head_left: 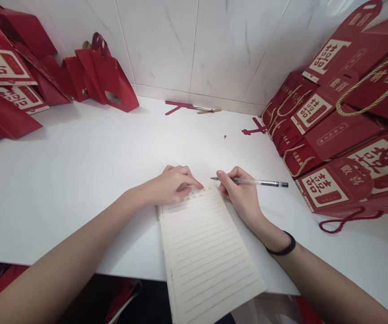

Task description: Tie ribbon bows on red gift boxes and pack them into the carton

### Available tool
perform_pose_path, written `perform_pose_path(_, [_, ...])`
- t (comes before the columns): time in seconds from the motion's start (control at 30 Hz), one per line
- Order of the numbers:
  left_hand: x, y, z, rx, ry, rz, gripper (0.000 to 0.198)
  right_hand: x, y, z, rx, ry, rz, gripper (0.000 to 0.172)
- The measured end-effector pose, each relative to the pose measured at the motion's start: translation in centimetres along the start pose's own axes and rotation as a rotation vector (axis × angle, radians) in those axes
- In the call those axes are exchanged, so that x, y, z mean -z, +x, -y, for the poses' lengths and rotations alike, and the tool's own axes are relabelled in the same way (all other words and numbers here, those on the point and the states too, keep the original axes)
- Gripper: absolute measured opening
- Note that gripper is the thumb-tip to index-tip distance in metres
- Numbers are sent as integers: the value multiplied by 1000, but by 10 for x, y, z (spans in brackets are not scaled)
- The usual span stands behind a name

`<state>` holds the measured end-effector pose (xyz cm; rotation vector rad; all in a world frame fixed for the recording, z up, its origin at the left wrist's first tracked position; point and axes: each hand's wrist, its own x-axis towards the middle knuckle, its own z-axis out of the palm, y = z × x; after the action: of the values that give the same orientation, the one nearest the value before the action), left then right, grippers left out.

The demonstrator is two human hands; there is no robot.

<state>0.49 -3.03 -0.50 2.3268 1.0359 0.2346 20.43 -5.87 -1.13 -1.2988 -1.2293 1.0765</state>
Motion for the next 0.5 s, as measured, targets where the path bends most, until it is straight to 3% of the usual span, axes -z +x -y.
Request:
perform_pose_path(0.2, [-1,0,-5,-15,3,-43,35,-2,-2,-3,101,-256,16,34])
perform_pose_path(0.5, [-1,0,-10,9,2,-46,35,-3,-2,-4,110,-326,44,33])
